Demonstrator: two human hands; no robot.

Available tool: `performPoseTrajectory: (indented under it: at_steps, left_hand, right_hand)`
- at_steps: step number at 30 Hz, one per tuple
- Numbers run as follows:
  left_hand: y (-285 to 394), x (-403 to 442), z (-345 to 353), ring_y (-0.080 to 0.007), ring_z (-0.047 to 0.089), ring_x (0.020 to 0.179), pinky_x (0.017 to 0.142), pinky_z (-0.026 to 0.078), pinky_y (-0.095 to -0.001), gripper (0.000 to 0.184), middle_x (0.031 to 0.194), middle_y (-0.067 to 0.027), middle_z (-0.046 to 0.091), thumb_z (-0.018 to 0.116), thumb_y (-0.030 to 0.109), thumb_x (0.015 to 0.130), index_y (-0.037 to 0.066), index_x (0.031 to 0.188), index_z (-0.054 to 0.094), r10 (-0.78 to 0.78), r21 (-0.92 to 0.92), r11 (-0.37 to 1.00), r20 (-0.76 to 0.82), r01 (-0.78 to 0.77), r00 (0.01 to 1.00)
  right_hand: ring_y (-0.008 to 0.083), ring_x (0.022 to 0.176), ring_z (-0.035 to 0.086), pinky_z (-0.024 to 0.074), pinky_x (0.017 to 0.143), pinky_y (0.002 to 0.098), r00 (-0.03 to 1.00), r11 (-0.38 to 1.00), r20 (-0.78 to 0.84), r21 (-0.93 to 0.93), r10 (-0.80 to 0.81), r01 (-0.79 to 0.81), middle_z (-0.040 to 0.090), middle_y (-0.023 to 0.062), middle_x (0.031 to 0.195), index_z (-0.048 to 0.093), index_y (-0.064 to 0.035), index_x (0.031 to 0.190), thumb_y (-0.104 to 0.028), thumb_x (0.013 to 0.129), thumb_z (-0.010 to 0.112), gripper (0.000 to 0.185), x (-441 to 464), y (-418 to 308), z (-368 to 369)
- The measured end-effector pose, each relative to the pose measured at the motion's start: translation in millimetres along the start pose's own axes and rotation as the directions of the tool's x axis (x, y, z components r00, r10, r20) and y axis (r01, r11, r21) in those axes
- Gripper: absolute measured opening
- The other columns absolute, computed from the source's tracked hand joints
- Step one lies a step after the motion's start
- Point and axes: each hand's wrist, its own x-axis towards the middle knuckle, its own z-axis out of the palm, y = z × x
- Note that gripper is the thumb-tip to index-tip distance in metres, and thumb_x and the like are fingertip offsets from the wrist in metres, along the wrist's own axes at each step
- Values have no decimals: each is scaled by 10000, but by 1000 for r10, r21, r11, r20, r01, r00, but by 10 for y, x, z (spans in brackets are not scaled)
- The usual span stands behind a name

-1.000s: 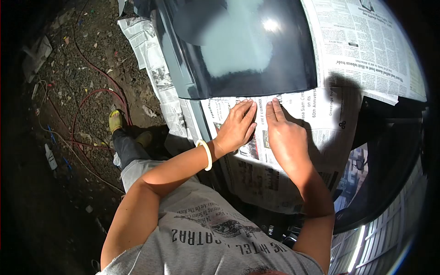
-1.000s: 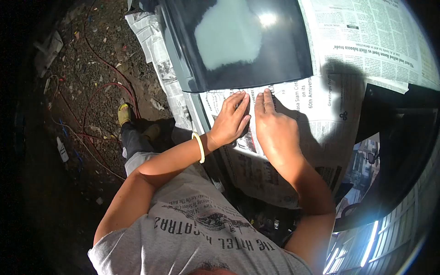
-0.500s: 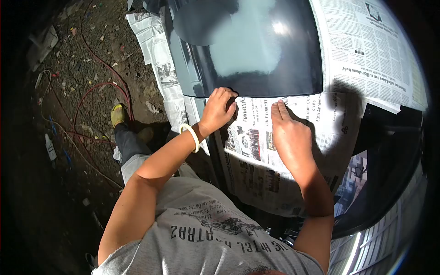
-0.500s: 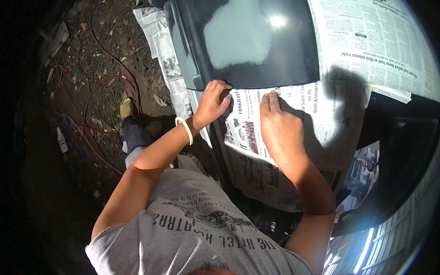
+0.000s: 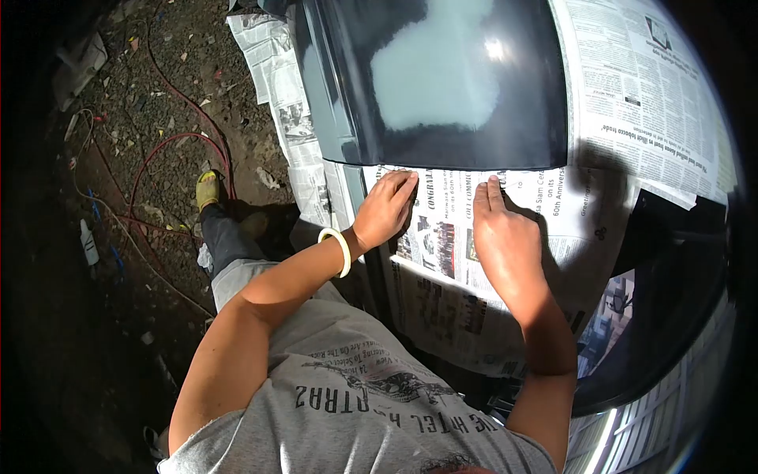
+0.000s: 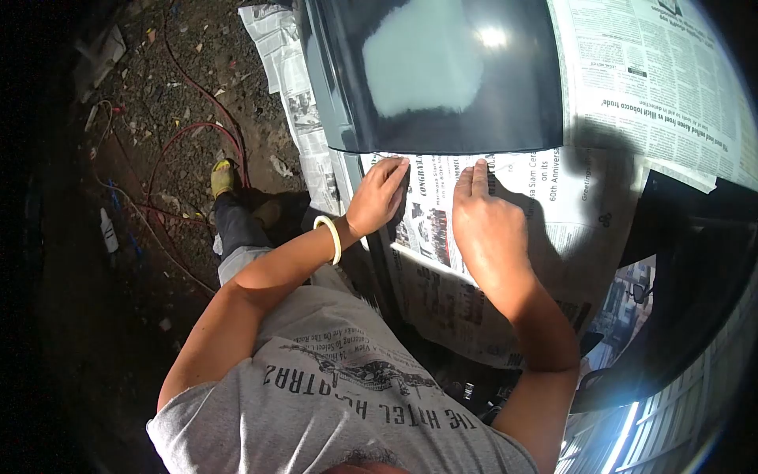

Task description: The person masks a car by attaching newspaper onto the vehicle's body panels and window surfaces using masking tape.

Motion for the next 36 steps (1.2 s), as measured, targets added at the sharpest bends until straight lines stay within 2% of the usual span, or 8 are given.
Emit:
performPoseTrajectory:
  at_steps: [11,20,26,30,31,32,35,36]
  left_hand:
    - [156,48,-71,-393,510,1190,1030,432,-469,640,1312,-197,513,680,3,845,2,1436,434,-81,-39,996,61,83,995]
    - [578,529,-44,-396,491,1212,1037,430,-465,653,1332,-196,489,707,23,824,3,1426,455,88,-97,992,51,-83,995]
    - [748,731,-9,-429,437,1293,1099,372,-502,711,1425,-218,443,718,115,814,-33,1446,429,234,-47,972,201,-230,951]
    - [857,767,-150,-438,413,1346,1129,360,-490,667,1479,-267,402,666,64,819,-87,1425,434,254,52,956,339,-288,906]
    - [904,782,-182,-447,422,1340,1129,372,-489,669,1464,-279,411,647,19,799,-88,1422,429,259,71,950,363,-304,895]
    - [940,795,-214,-456,431,1333,1129,384,-487,675,1450,-290,420,629,-26,780,-88,1420,425,263,90,943,384,-320,885]
    - [979,802,-287,-483,400,1374,1143,367,-501,628,1491,-336,373,609,-5,849,-117,1429,396,278,111,921,483,-374,830]
    - [998,817,-303,-488,397,1378,1143,366,-503,613,1496,-343,367,605,2,866,-123,1428,393,294,107,912,499,-395,815]
  right_hand:
    - [185,606,716,562,522,290,1000,1000,15,-9,-13,13,629,322,1243,636,104,1175,-81,791,608,427,6,-8,-4]
    - [196,616,718,554,512,294,999,996,4,78,35,-36,602,323,1293,627,95,1210,-97,793,607,459,-48,17,66]
    - [235,607,710,556,526,328,987,978,-96,173,131,-113,624,278,1290,632,97,1155,-88,806,598,397,-185,28,131]
    - [205,649,723,563,525,307,967,941,-169,311,192,-133,614,338,1259,612,135,1185,-104,769,654,482,-332,38,120]
    - [277,699,735,583,563,355,963,887,-117,429,243,-172,608,304,1273,569,126,1219,-97,816,615,462,-414,23,83]
    - [313,684,724,573,550,387,930,809,-159,555,332,-194,688,264,1030,588,92,1163,-120,869,616,363,-489,-36,135]
    - [365,656,688,538,556,455,872,485,23,824,488,-293,637,168,633,564,-19,920,-233,980,578,223,-843,-217,75]
    - [385,665,680,534,572,476,834,360,101,869,542,-340,661,162,693,556,-34,909,-244,977,583,223,-892,-369,184]
